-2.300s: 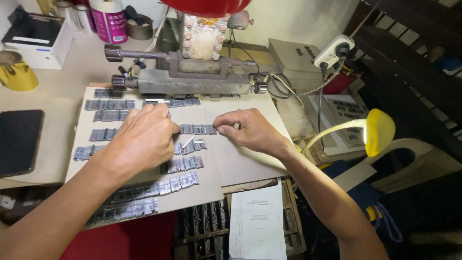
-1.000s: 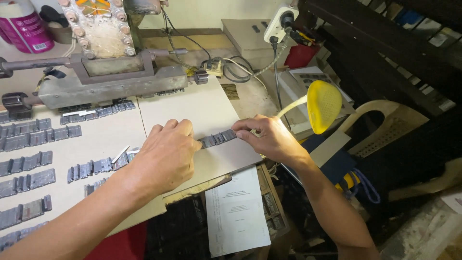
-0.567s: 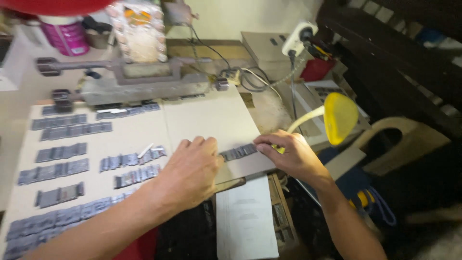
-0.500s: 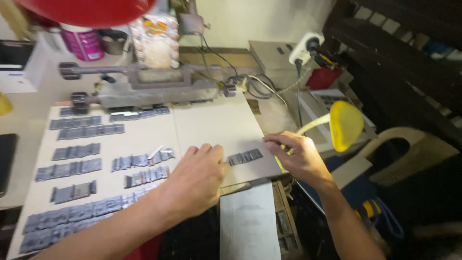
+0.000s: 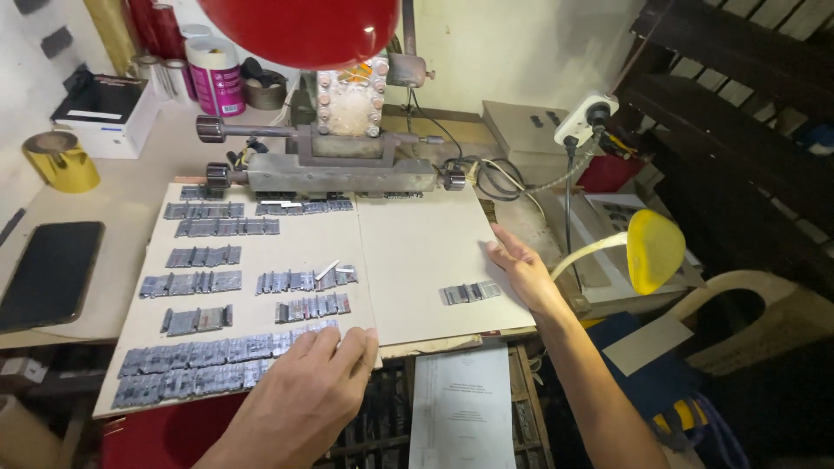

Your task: A person manually arranges individual metal type characters onto a layout board for letterpress printing.

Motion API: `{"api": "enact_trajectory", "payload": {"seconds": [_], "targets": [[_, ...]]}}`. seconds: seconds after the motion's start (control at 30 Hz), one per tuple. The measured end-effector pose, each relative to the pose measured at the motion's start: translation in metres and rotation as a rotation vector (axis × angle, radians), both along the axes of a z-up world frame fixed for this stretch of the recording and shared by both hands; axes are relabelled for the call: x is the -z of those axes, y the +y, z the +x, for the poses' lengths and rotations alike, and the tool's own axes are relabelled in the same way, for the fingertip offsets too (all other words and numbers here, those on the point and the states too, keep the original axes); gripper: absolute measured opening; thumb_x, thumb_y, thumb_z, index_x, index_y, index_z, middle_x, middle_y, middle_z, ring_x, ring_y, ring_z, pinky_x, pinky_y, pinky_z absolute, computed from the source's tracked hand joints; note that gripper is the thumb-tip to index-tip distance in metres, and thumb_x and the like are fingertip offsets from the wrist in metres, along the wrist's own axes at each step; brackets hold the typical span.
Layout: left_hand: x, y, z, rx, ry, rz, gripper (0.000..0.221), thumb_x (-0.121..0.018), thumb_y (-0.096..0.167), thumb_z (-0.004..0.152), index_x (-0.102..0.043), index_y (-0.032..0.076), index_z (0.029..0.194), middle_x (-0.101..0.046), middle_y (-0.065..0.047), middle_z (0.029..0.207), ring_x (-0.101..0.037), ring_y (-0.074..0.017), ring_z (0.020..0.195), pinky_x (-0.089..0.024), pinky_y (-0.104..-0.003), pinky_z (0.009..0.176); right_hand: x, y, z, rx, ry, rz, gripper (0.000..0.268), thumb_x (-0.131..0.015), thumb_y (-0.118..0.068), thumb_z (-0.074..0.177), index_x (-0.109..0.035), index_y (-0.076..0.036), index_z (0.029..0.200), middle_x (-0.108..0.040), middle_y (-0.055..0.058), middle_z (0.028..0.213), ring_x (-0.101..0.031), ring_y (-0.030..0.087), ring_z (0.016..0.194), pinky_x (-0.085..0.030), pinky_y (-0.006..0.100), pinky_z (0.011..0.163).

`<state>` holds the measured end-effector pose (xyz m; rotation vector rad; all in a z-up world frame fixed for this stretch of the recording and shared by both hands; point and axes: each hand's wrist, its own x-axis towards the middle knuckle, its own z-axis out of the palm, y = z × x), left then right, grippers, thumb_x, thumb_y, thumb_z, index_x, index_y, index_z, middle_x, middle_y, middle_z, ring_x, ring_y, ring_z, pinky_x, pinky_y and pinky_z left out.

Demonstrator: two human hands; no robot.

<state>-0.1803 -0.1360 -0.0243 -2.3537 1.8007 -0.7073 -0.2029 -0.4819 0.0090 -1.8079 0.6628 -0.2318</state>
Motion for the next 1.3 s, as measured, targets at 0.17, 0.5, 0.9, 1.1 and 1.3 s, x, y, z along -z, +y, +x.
{"api": "enact_trajectory", "payload": {"seconds": [0.17,0.5,0.9,1.1,1.3], "targets": [[0.002,0.002,-0.002,0.011,-0.075,-0.077,0.048,-0.058,0.008,0.091,-0.053,-0.008,0.136,-0.059,-0.012,0.105,-0.060,-0.0272,0.089,-0.055,-0.039,0.073,0.001,0.000,0.001,0.013,0.041,-0.063,0.076,-0.062,-0.047,0.083,-0.046,-0.025,0.154,-0.045,0.003,0.162,-0.047,0.017,0.146,-0.032,0.032,0.120],[0.015,0.002,-0.002,0.042,-0.030,-0.139,0.054,-0.056,0.004,0.090,-0.050,-0.011,0.141,-0.063,-0.017,0.111,-0.063,-0.0293,0.098,-0.054,-0.041,0.093,0.000,0.001,-0.002,-0.027,-0.011,-0.052,0.083,-0.062,-0.050,0.080,-0.042,-0.021,0.156,-0.055,0.005,0.154,-0.047,0.017,0.147,-0.026,0.035,0.125],[0.002,-0.007,-0.007,-0.043,-0.049,-0.130,0.048,-0.056,0.006,0.090,-0.057,-0.001,0.138,-0.060,-0.010,0.108,-0.064,-0.0260,0.088,-0.058,-0.043,0.085,0.030,-0.028,0.005,-0.066,-0.071,-0.059,0.081,-0.062,-0.049,0.083,-0.043,-0.014,0.154,-0.046,0.008,0.161,-0.043,0.019,0.148,-0.031,0.033,0.121],[-0.019,0.004,-0.018,-0.083,-0.070,-0.174,0.024,-0.057,0.008,0.090,-0.061,0.002,0.114,-0.057,-0.008,0.090,-0.055,-0.0235,0.075,-0.047,-0.038,0.070,0.002,0.003,0.005,0.029,-0.010,-0.071,0.063,-0.063,-0.031,0.090,-0.053,-0.016,0.151,-0.063,0.003,0.143,-0.059,0.009,0.124,-0.043,0.021,0.106],[-0.044,0.042,-0.001,0.044,0.347,-0.294,0.038,-0.071,0.027,0.097,-0.064,0.003,0.125,-0.072,-0.016,0.116,-0.071,-0.0263,0.097,-0.061,-0.037,0.084,-0.039,0.017,0.000,0.059,0.161,-0.535,0.061,-0.051,-0.042,0.099,-0.044,-0.026,0.158,-0.069,0.013,0.125,-0.066,0.027,0.110,-0.054,0.047,0.097]]}}
